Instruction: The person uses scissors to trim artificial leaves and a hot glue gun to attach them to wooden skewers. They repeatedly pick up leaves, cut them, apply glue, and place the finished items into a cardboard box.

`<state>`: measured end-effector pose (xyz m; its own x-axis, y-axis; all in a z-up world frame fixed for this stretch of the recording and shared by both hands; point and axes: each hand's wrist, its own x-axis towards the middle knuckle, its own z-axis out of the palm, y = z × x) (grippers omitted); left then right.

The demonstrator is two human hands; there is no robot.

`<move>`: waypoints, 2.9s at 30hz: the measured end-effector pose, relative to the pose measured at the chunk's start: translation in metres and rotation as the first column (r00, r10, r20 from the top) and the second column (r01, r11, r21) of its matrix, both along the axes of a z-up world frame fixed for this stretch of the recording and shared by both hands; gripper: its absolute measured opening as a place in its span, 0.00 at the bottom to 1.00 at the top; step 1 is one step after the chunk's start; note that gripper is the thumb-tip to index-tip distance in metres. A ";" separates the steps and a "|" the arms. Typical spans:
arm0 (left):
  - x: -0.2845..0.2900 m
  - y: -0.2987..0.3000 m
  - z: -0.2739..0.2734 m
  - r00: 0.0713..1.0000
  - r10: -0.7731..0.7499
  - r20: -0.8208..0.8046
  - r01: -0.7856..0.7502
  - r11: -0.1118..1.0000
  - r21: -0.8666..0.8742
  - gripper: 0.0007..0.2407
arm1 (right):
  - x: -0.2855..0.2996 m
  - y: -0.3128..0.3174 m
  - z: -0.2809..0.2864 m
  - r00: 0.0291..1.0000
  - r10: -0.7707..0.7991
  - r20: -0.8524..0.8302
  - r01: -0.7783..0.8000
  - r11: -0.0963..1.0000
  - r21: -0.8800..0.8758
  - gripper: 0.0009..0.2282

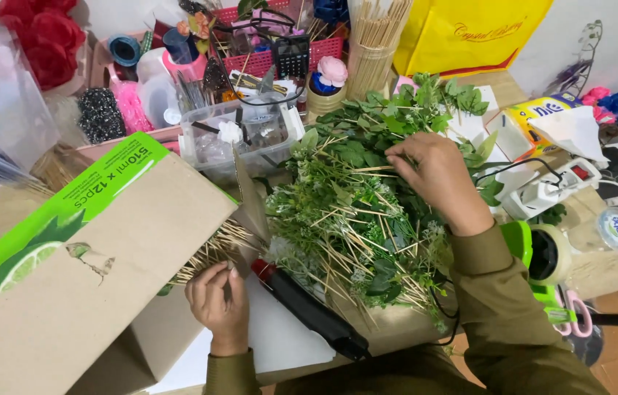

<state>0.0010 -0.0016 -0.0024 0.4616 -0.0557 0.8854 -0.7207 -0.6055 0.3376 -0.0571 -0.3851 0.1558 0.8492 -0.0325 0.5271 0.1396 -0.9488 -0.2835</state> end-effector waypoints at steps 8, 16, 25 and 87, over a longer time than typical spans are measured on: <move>-0.006 -0.002 0.014 1.000 -0.025 -0.009 0.025 1.000 -0.002 0.05 | -0.008 -0.030 0.007 0.986 -0.167 -0.011 0.168 0.981 0.097 0.04; -0.009 -0.002 0.014 0.998 -0.044 -0.046 0.043 0.999 -0.016 0.04 | 0.026 -0.021 -0.013 0.967 -0.006 -0.256 0.038 0.992 0.123 0.04; -0.007 -0.002 0.012 0.998 -0.055 -0.026 0.055 0.998 -0.012 0.05 | 0.005 -0.019 0.003 0.859 -0.016 -0.512 0.236 0.900 0.367 0.05; -0.110 -0.136 0.114 0.292 -0.898 -0.329 0.143 0.381 -0.913 0.09 | -0.111 0.130 -0.077 0.969 0.231 0.091 -0.183 0.414 0.892 0.05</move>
<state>-0.1093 -0.1371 0.1118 0.9641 -0.2409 0.1113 0.0220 0.4904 0.8712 -0.1678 -0.2555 0.0786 0.9172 -0.2814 0.2819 0.2609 -0.1104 -0.9590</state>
